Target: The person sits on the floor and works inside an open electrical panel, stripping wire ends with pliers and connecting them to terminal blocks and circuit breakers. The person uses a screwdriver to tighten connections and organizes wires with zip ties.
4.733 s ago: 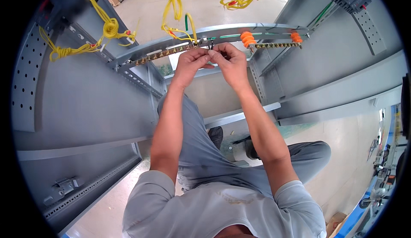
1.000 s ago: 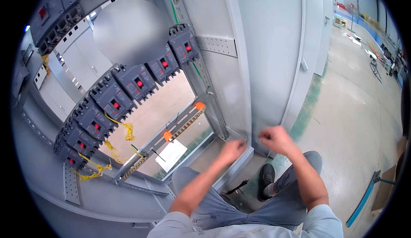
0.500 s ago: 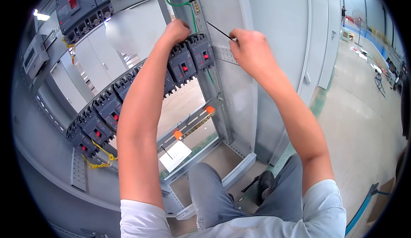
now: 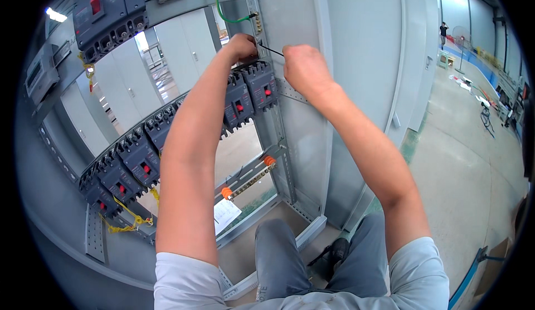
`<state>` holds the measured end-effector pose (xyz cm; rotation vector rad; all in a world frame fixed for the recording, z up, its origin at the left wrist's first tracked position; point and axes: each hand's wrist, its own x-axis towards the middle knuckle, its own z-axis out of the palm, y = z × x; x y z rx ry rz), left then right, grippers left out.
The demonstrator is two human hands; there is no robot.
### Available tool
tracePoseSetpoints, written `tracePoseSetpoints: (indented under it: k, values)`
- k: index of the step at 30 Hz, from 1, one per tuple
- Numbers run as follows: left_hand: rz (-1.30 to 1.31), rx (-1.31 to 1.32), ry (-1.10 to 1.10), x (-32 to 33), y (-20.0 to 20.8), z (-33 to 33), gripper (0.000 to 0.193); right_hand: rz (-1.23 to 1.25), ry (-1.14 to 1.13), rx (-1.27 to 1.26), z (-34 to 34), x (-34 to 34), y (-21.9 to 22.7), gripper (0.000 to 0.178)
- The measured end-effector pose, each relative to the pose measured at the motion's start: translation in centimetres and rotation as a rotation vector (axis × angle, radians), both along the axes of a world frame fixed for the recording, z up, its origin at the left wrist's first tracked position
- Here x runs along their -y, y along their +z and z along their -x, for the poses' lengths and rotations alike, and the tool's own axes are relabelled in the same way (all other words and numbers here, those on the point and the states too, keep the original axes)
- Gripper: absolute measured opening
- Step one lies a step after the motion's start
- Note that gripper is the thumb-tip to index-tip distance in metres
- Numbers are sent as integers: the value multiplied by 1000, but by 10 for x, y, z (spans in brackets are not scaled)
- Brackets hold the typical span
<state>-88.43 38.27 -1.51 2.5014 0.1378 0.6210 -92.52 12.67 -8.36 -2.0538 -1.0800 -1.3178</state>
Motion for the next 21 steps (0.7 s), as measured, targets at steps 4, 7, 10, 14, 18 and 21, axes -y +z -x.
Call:
tracePoseSetpoints:
  k: [4,7,10,14,18,21]
  values:
    - [140,-15,-86,20,1,9,44,10,-35,-32,-10,3,-4,4]
    - [178,-38,-82,20,2,14,47,11,-20,-14,-6,8,-6,4]
    - [195,-50,-98,21,4,19,51,19,-7,0,-4,9,-7,5]
    - [198,-14,-122,24,3,18,54,6,1,-8,-7,7,-2,6]
    - [190,-4,-117,24,0,20,56,1,6,-33,-3,3,-2,6]
    - [168,4,-110,25,1,22,56,-8,32,19,-3,4,-5,6]
